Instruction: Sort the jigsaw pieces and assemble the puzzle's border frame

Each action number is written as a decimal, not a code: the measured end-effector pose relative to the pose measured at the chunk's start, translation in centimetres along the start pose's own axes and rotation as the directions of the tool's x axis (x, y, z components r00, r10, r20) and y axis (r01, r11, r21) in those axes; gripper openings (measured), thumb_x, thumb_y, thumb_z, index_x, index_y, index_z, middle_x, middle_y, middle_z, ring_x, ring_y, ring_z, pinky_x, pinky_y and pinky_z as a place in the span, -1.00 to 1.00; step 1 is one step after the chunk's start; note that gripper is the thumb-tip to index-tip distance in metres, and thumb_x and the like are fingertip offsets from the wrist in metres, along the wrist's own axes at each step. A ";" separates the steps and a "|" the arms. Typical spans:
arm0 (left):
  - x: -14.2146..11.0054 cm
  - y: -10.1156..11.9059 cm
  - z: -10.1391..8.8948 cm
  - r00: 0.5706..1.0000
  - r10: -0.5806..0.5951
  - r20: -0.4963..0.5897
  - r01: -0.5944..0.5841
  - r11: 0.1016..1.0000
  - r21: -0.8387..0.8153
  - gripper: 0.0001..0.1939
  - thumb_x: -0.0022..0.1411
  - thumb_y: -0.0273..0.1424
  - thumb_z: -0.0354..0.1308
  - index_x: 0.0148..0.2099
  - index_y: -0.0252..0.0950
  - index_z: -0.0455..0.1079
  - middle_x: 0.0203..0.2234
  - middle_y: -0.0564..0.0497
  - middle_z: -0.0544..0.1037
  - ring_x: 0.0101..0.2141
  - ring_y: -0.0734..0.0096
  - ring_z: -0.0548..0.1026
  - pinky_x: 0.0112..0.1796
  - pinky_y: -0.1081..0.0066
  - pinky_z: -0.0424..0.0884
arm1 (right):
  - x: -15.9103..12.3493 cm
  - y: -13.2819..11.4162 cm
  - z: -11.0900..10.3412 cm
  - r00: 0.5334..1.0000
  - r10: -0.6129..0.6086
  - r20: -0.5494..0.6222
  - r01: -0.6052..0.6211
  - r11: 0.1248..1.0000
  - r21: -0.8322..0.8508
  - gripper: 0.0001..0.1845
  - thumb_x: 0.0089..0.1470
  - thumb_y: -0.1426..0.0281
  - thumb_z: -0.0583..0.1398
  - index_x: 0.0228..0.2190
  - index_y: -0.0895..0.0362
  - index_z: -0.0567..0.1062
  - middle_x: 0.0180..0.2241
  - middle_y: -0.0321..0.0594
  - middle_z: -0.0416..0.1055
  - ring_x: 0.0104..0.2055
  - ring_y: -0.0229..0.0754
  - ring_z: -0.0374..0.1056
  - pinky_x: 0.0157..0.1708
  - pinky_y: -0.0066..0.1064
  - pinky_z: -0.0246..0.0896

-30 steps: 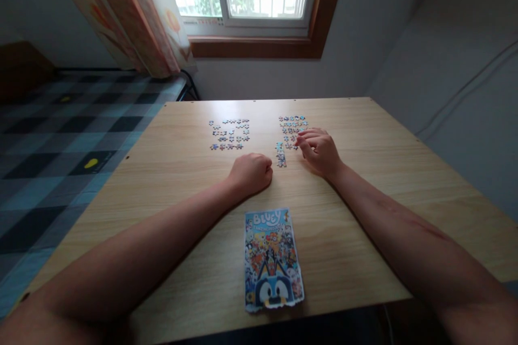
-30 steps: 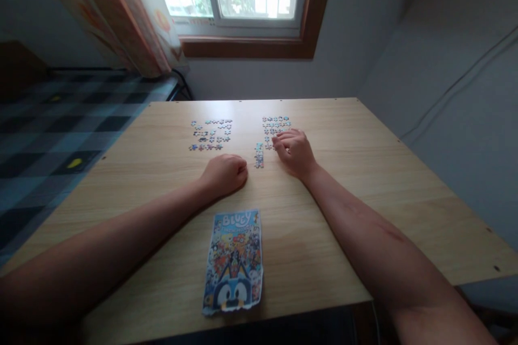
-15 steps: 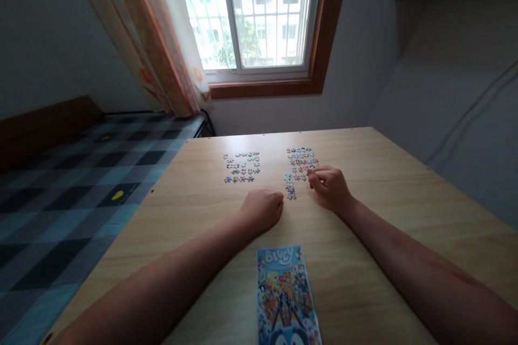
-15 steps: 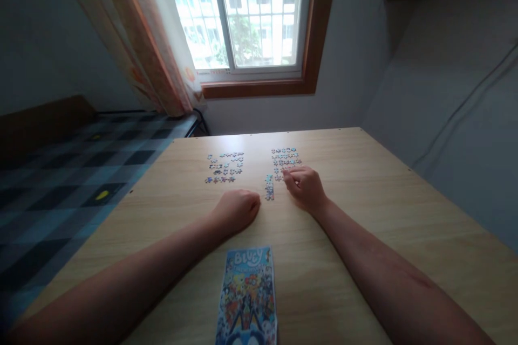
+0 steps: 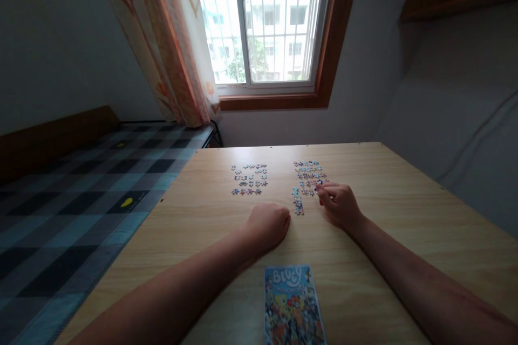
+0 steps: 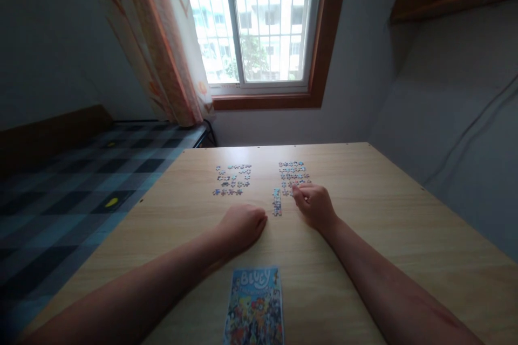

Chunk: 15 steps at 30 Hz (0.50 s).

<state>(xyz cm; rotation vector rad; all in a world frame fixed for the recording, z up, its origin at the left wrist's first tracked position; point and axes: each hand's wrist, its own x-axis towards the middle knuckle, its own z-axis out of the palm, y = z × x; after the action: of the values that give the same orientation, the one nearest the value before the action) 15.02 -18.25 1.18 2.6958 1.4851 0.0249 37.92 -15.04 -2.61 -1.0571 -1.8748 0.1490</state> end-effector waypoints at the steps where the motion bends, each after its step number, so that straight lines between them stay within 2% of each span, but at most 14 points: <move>1: 0.0 0.0 -0.1 1.000 -0.002 0.009 0.002 1.000 -0.001 -0.62 0.36 -0.36 -0.06 -0.31 -0.29 0.58 -0.36 -0.19 0.64 -0.32 0.13 0.60 -0.26 0.22 0.47 | 0.0 0.0 0.0 1.000 0.000 -0.002 0.000 1.000 -0.002 -0.39 0.35 0.26 0.05 -0.75 0.06 0.27 -0.69 -0.29 0.32 -0.53 -0.18 0.37 -0.38 -0.34 0.21; 8: -0.1 0.1 -0.3 1.000 0.010 0.011 -0.010 1.000 -0.003 -0.62 0.36 -0.37 -0.06 -0.30 -0.30 0.59 -0.35 -0.20 0.65 -0.33 0.15 0.60 -0.26 0.23 0.47 | 0.0 0.2 0.1 1.000 -0.004 0.008 0.004 1.000 -0.006 -0.39 0.34 0.23 0.04 -0.75 0.06 0.19 -0.69 -0.30 0.24 -0.61 -0.24 0.21 -0.45 -0.34 0.13; 15: -0.1 0.0 -0.3 1.000 0.014 0.022 -0.014 1.000 -0.008 -0.61 0.37 -0.37 -0.07 -0.28 -0.31 0.59 -0.33 -0.21 0.65 -0.31 0.15 0.60 -0.24 0.23 0.48 | -0.1 0.6 0.2 1.000 -0.006 0.003 0.007 1.000 -0.003 -0.40 0.34 0.24 0.05 -0.73 0.07 0.13 -0.70 -0.33 0.12 -0.61 -0.28 0.14 -0.47 -0.36 0.06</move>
<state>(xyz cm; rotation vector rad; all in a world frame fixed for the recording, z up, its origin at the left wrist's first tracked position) 14.94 -18.36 1.53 2.6913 1.4567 0.0020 38.15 -14.67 -3.10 -1.0534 -1.8812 0.1437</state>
